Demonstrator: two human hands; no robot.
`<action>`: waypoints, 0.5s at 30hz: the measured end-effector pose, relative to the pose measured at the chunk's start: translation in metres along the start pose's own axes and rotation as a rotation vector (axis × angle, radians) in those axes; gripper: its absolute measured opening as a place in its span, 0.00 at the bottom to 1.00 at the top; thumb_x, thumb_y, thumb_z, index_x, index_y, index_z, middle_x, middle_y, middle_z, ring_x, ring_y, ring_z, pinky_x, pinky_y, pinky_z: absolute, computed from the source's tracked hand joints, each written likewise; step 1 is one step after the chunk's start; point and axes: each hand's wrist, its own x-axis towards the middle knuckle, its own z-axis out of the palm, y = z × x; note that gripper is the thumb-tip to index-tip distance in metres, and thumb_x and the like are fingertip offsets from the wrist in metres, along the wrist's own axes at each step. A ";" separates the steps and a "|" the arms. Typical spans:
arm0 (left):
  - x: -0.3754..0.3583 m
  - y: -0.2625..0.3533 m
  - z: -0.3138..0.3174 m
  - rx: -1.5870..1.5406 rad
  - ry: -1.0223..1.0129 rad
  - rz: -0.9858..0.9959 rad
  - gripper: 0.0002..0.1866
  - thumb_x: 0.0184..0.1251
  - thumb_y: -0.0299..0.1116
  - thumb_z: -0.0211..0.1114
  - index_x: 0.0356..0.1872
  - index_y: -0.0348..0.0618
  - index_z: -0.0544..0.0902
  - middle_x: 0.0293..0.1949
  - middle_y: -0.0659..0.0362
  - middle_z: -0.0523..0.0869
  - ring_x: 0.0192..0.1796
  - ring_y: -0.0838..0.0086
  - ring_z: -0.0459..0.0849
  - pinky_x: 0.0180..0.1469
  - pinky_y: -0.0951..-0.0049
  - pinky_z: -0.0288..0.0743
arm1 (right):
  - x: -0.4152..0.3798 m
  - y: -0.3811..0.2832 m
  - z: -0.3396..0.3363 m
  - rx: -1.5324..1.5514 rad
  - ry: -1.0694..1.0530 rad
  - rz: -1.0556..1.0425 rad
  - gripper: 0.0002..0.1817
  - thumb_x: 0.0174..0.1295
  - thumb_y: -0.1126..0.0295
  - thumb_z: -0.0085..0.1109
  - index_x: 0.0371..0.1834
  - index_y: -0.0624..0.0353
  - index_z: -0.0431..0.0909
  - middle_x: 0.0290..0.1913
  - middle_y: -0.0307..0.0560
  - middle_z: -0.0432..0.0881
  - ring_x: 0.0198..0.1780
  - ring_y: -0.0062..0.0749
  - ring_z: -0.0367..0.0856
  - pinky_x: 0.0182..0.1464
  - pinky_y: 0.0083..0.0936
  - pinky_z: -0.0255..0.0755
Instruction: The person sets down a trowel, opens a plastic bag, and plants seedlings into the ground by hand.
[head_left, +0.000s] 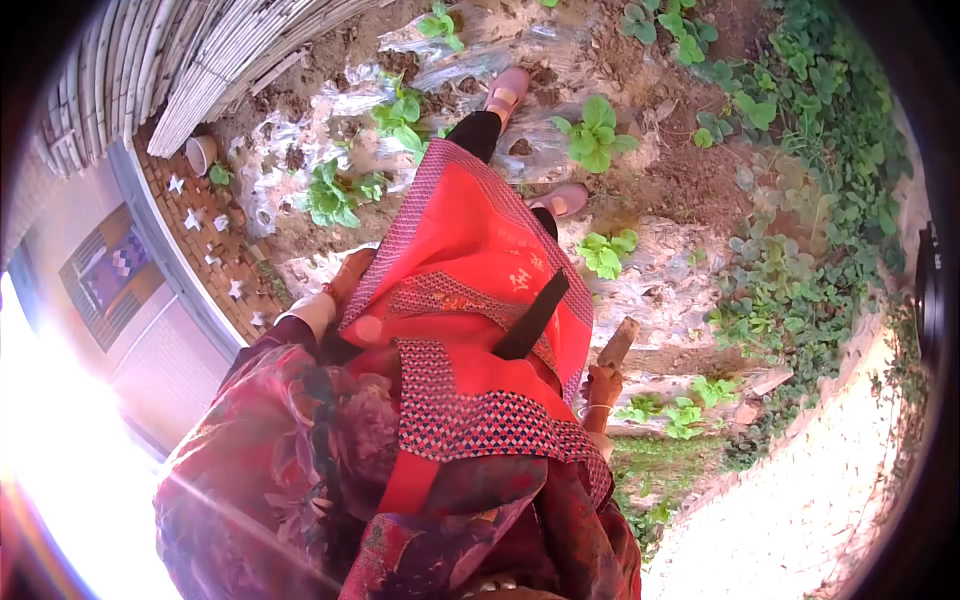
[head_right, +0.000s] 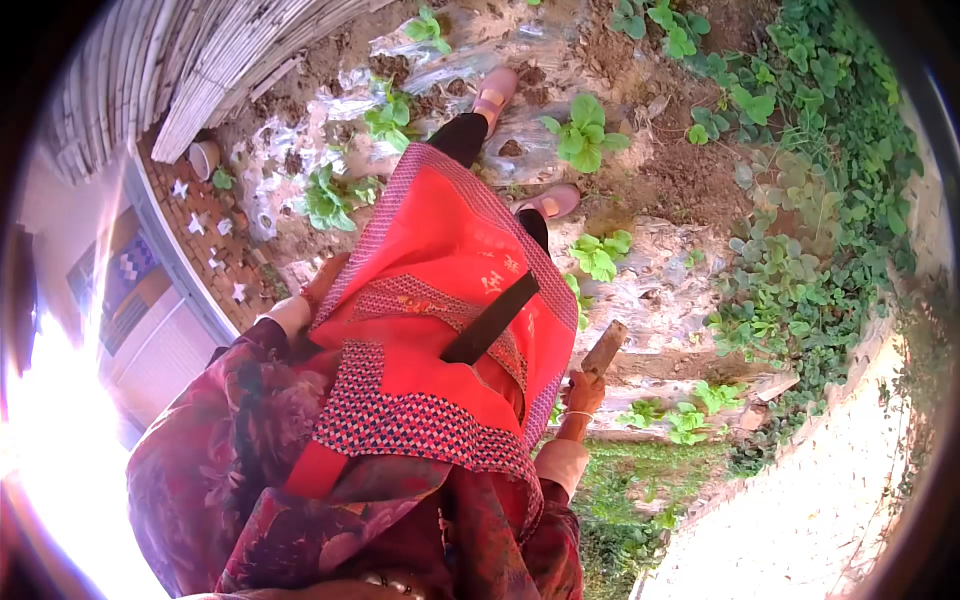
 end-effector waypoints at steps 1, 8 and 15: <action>0.015 -0.019 0.000 -0.099 -0.032 0.010 0.17 0.64 0.35 0.51 0.50 0.37 0.74 0.47 0.56 0.79 0.47 0.75 0.77 0.51 0.73 0.70 | 0.004 -0.009 -0.002 -0.028 0.002 0.009 0.15 0.40 0.70 0.59 0.29 0.62 0.66 0.15 0.44 0.72 0.10 0.26 0.69 0.08 0.22 0.63; 0.025 -0.026 -0.005 0.315 0.081 0.444 0.15 0.63 0.31 0.49 0.48 0.37 0.76 0.46 0.50 0.78 0.47 0.60 0.78 0.49 0.71 0.71 | 0.003 -0.104 0.013 -0.047 -0.032 -0.114 0.15 0.41 0.73 0.58 0.31 0.61 0.64 0.15 0.42 0.70 0.10 0.24 0.67 0.07 0.22 0.62; 0.023 -0.003 -0.012 0.096 0.114 0.279 0.17 0.57 0.29 0.53 0.48 0.40 0.76 0.44 0.50 0.78 0.45 0.57 0.78 0.48 0.68 0.72 | -0.004 -0.197 0.040 -0.120 -0.057 -0.279 0.16 0.41 0.73 0.59 0.32 0.63 0.65 0.16 0.42 0.70 0.10 0.24 0.67 0.07 0.23 0.60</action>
